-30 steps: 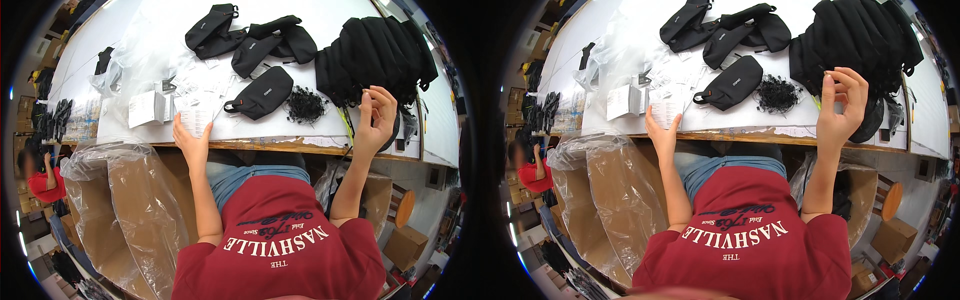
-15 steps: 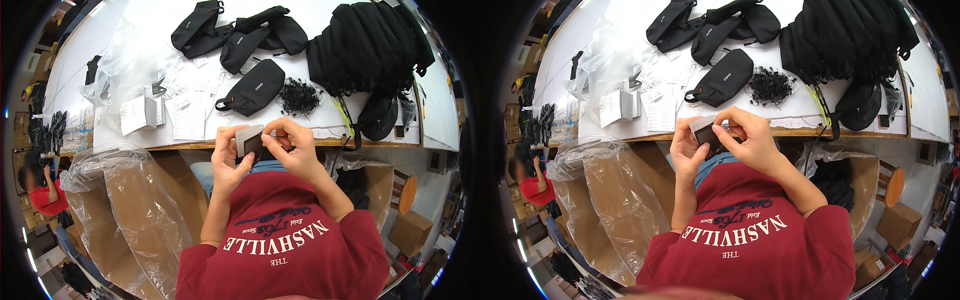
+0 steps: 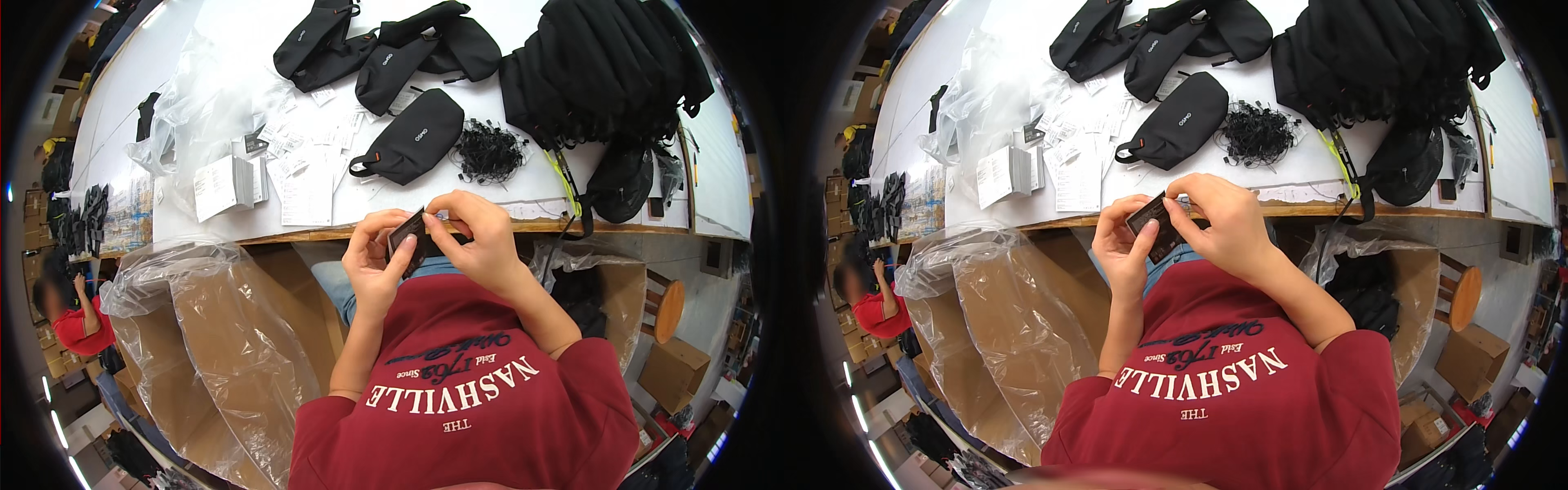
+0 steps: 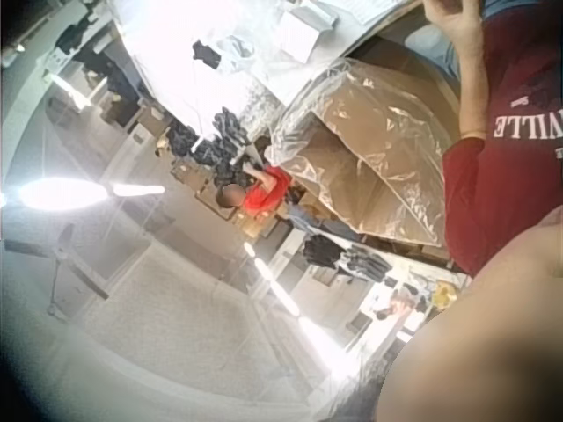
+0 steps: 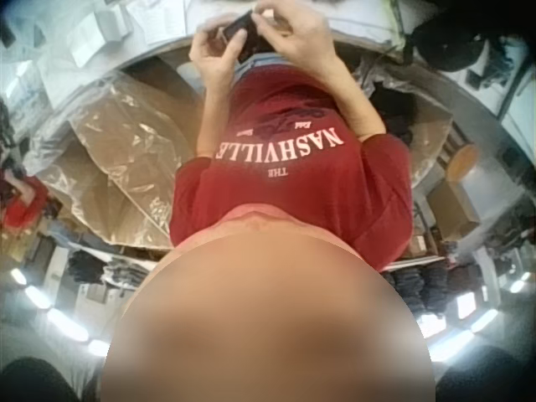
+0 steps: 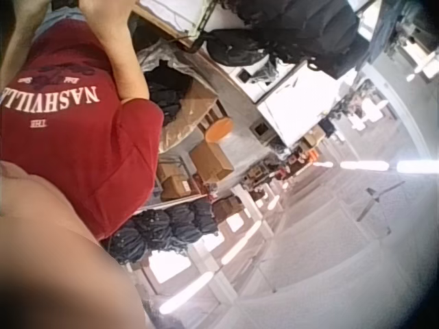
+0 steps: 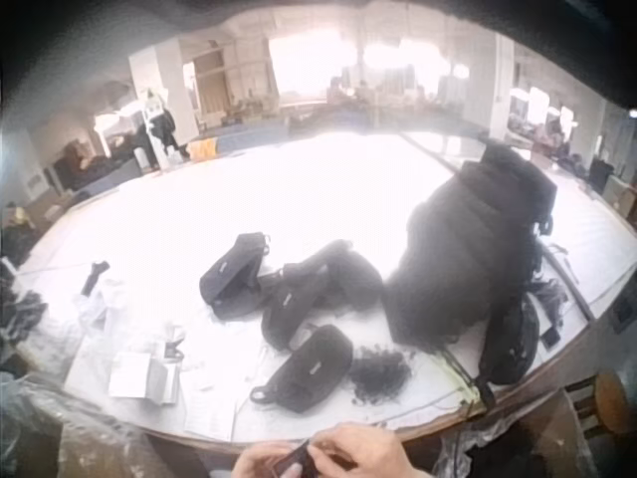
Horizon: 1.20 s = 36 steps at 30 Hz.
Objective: Inserting product tags and instructional cards into small black pouches or equipment bags.
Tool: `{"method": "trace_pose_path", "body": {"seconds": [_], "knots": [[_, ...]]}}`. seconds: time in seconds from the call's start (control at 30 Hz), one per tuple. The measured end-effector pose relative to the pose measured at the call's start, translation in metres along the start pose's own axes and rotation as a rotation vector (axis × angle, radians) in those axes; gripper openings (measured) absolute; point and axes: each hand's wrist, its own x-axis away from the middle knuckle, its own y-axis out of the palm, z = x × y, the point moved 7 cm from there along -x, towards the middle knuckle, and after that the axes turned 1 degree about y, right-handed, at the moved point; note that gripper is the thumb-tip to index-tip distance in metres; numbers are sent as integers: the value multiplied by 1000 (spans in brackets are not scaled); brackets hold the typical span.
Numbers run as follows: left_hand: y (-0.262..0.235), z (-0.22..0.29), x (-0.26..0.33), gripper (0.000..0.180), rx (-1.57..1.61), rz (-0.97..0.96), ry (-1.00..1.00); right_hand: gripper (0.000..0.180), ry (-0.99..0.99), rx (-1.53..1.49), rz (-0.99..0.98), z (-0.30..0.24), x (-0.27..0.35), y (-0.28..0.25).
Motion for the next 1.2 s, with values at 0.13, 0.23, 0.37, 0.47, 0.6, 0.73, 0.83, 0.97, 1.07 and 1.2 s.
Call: {"method": "trace_pose_path", "body": {"seconds": [0.13,0.23,0.37,0.47,0.6,0.73,0.83,0.97,1.07,1.2], "knots": [[2,13,-1,23,-251,-30,193,9,11,19,-18,0,3,1],[7,25,0,20,-389,-44,282,9,97,-71,-27,3,6,-1],[1,18,0,15,-18,-73,139,9,260,-359,-113,13,8,2],[-4,7,-3,7,222,-195,-14,8,181,-371,-151,8,9,1],[5,-8,-2,13,114,-330,-299,7,115,-258,-299,2,6,3],[4,-16,3,8,66,-391,-286,8,183,-296,-452,10,11,13],[3,-16,3,8,35,-351,-255,9,222,-316,-525,15,13,19],[4,-17,-1,8,67,-252,-235,17,319,-458,-522,28,23,28],[0,-26,-16,7,-97,-227,-156,17,315,-465,-514,32,27,31],[-39,-39,-70,33,-928,92,123,17,338,-431,-508,38,27,27]]}}
